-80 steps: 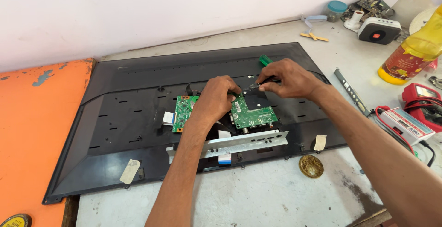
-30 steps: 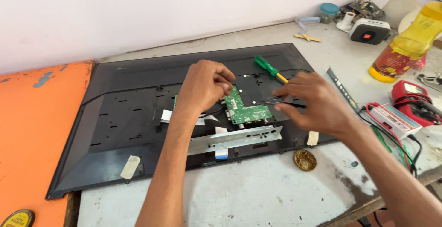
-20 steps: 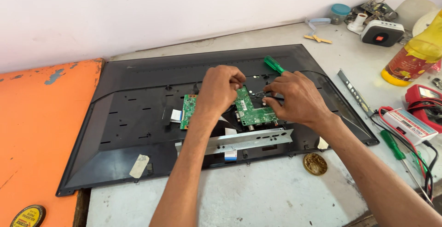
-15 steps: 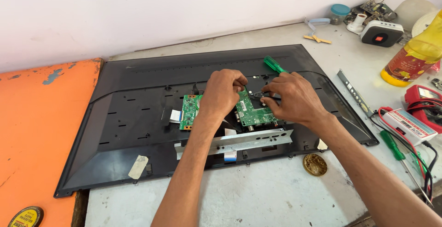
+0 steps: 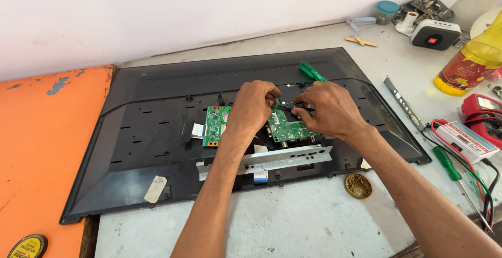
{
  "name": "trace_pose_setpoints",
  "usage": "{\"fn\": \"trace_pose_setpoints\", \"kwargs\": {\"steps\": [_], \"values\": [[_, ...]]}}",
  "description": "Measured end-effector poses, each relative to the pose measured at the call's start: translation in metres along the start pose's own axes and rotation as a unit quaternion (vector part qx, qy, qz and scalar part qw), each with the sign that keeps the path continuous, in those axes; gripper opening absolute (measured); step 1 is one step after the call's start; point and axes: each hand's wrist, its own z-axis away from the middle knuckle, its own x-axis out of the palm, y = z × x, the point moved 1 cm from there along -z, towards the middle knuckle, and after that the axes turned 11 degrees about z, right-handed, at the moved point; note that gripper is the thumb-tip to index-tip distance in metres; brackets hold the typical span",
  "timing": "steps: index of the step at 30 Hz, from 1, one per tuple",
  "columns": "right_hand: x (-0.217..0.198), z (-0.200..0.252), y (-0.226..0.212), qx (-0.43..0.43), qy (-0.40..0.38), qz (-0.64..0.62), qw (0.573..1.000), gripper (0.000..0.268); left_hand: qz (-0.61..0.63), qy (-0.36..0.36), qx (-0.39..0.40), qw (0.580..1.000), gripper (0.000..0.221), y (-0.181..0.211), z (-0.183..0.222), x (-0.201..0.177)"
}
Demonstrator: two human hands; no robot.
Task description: The person removes a ribbon cable from a green circuit board, positions the board inside a disassembled TV chassis, and secures it with a metal bracket using a screwdriver. They then tighten several screws to fasten the board and bracket in place.
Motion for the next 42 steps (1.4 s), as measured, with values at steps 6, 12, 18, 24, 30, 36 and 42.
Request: {"fn": "trace_pose_setpoints", "kwargs": {"steps": [6, 12, 18, 24, 30, 36, 42], "values": [[0.001, -0.002, -0.001, 0.011, -0.015, -0.008, 1.0, 0.017, -0.01, -0.005, -0.006, 1.0, 0.028, -0.003, -0.001, 0.003], [0.003, -0.003, 0.001, 0.035, -0.031, -0.033, 0.998, 0.018, -0.011, -0.005, 0.0, 1.0, 0.03, -0.004, -0.002, 0.003], [0.004, -0.004, 0.003, 0.034, -0.035, -0.031, 0.998, 0.017, -0.011, -0.007, 0.0, 1.0, 0.032, -0.004, -0.001, 0.003], [0.006, -0.003, 0.003, 0.011, -0.014, -0.038, 0.999, 0.013, -0.012, -0.005, -0.002, 1.0, 0.033, -0.001, 0.0, 0.003], [0.009, -0.002, 0.004, -0.011, 0.019, -0.035, 0.999, 0.01, -0.022, -0.01, -0.013, 1.0, 0.034, 0.0, 0.001, 0.004], [0.011, -0.001, 0.004, -0.016, 0.029, -0.025, 0.999, 0.009, -0.026, -0.012, -0.014, 1.0, 0.034, 0.001, 0.001, 0.005], [0.006, -0.001, 0.001, -0.017, 0.031, -0.018, 0.999, 0.01, -0.031, -0.015, -0.025, 0.999, 0.034, 0.006, 0.003, 0.002]]}}
